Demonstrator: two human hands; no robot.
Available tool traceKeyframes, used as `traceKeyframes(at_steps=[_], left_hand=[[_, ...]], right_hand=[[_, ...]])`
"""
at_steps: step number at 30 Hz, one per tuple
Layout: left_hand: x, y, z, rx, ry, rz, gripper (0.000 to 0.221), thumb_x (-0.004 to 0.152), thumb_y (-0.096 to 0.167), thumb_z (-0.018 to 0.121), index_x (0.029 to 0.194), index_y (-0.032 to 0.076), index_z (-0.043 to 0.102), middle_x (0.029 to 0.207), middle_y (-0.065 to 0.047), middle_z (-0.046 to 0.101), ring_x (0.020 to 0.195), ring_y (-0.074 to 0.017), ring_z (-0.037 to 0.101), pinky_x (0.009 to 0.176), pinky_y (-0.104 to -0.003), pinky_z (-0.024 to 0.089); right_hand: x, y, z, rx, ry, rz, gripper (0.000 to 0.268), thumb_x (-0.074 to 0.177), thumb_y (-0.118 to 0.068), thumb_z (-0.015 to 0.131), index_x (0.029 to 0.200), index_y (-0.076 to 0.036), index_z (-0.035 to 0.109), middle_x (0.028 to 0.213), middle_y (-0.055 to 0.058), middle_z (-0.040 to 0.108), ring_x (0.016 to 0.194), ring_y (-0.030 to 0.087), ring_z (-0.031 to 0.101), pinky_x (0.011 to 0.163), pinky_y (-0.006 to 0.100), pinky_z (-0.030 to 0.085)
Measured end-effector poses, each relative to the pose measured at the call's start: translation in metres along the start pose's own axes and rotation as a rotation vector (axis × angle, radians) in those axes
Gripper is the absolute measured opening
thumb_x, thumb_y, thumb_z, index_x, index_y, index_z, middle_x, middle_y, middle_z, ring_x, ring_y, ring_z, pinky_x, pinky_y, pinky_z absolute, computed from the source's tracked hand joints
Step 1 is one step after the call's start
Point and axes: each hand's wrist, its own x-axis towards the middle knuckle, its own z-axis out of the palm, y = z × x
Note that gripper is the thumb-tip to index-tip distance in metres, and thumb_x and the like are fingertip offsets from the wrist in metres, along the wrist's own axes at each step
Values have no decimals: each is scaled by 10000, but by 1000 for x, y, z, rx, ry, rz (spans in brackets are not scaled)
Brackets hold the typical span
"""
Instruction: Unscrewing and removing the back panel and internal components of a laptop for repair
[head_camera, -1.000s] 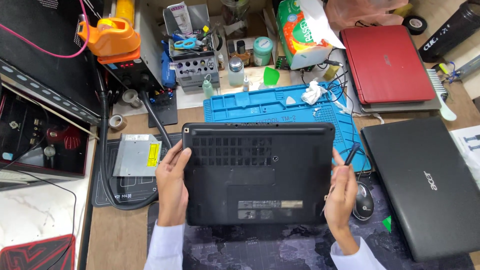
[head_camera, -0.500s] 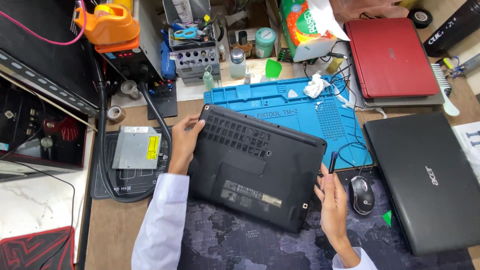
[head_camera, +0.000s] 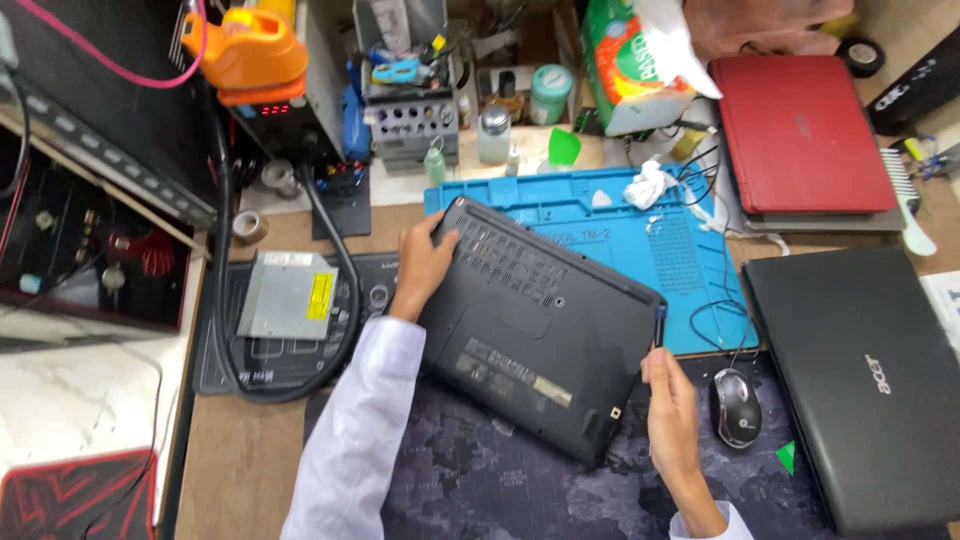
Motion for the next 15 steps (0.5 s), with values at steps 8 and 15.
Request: traceKeyframes(at_steps=[8,15], left_hand=[[-26,62,-4,45,126,53,301,953,229,611,1213,152,741,1154,-168,651,1109,-395,549,974,-493,413],[8,89,57,344,31,422,127,953,222,690,1042,174,767,1022,-64,668,1001,-309,579,919,-480,374]], right_hand=[[23,2,-13,-9,31,99,428,1129,-348,386,782,-132,512,1002,33,515,1181,149,417,1029,299,287],[56,4,4,669,-3,133,371,1147,-327,429,965,-53,602,942,26,541,727,128,414,647,302,380]])
